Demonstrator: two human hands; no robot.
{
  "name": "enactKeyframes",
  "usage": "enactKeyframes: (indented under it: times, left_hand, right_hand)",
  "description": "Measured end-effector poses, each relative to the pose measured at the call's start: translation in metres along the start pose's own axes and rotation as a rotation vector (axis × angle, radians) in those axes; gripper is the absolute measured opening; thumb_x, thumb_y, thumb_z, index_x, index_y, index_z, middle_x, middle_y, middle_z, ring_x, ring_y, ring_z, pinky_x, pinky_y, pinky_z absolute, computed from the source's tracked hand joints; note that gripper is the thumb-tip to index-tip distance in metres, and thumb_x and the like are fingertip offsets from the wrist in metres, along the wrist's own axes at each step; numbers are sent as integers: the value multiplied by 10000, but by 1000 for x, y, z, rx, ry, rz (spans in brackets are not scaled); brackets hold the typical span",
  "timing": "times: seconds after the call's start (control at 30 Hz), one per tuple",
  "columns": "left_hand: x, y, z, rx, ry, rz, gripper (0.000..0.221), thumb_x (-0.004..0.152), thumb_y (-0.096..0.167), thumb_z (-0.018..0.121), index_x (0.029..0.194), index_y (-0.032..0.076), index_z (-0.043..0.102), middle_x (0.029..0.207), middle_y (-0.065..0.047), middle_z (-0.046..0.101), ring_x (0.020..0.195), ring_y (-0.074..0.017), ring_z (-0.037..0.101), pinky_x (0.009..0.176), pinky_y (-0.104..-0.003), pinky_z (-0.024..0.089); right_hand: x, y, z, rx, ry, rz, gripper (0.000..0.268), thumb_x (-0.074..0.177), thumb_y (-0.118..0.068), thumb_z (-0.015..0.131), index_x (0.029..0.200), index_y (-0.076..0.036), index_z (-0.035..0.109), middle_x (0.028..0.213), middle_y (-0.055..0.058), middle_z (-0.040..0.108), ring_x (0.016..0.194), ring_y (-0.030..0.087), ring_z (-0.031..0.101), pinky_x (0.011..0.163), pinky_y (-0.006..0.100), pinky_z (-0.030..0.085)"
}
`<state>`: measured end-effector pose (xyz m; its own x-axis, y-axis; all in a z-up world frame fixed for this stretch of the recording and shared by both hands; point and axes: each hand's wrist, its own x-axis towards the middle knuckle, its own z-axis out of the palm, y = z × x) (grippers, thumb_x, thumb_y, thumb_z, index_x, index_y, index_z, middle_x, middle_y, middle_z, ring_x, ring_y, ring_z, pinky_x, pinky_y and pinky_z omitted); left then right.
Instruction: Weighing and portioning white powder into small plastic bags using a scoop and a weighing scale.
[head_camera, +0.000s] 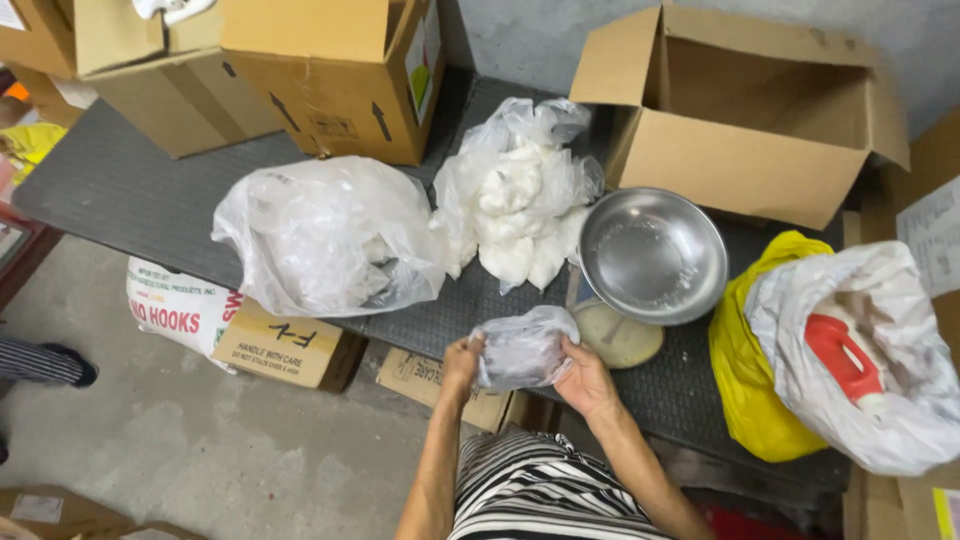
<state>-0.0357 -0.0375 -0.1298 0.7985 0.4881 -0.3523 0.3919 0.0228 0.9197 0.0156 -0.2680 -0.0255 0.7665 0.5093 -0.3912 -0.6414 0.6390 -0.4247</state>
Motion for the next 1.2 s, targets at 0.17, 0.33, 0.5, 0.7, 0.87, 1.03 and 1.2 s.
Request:
enactKeyframes:
  times: [0.17, 0.33, 0.5, 0.7, 0.87, 1.03, 1.2]
  left_hand:
    - [-25, 14, 9, -902, -287, -422, 363, 995, 241, 567, 1182, -49, 678, 1097, -187, 740, 957, -324, 718, 884, -479, 575]
    - [-65, 15, 40, -1242, -457, -520, 402, 974, 265, 516, 1200, -37, 656, 1147, -194, 733, 1048, -341, 698, 968, -510, 546]
    - [-128, 46, 68, -1251, -501, -549, 331, 943, 185, 602, 1184, -40, 635, 1142, -208, 713, 1013, -361, 709, 982, -538, 553]
    - [-202, 59, 90, -1147, -817, -23, 370, 903, -123, 673, 1191, 109, 693, 1152, -80, 686, 1047, -231, 688, 939, -430, 564]
    - [-248, 59, 120, -104, -601, 432, 394, 726, -180, 590, 937, 89, 784, 1087, -103, 733, 907, -234, 679, 848, -393, 596]
    - [-295, 58, 139, 773, -307, 568, 585, 700, -145, 555, 1144, 173, 766, 1093, -150, 609, 791, -319, 687, 720, -411, 586]
    - [-323, 33, 143, 663, -156, 669, 640, 845, 154, 829, 1370, 9, 494, 1153, -308, 467, 884, -509, 626, 744, -546, 549]
  right_hand:
    - [-41, -23, -43, 82, 101, 23, 409, 909, -158, 650, 1299, -44, 611, 1257, 94, 699, 1206, 271, 625, 1053, 495, 476]
    - [-82, -50, -116, 218, 203, -14, 379, 891, -154, 678, 1252, -44, 647, 1233, 114, 718, 1175, 283, 643, 1034, 456, 488]
    - [-155, -83, -108, 85, 31, -250, 256, 859, -28, 688, 1090, -135, 667, 1045, 54, 707, 1045, 233, 666, 984, 450, 512]
    - [-197, -79, -193, -650, 205, -490, 181, 917, 113, 651, 1034, -15, 701, 1016, 66, 676, 976, 225, 596, 883, 382, 466]
    - [-261, -81, -129, -1634, 371, -614, 322, 832, 66, 632, 1069, -85, 791, 1065, 166, 631, 1051, 323, 653, 941, 405, 522]
    - [-282, -64, -133, -1834, 593, -408, 552, 804, -20, 711, 1338, -22, 573, 1324, 254, 452, 1101, 447, 594, 932, 479, 505]
    - [-308, -49, -137, -1830, 603, -391, 768, 734, -16, 762, 1447, -33, 476, 1333, 287, 402, 1194, 495, 536, 993, 484, 479]
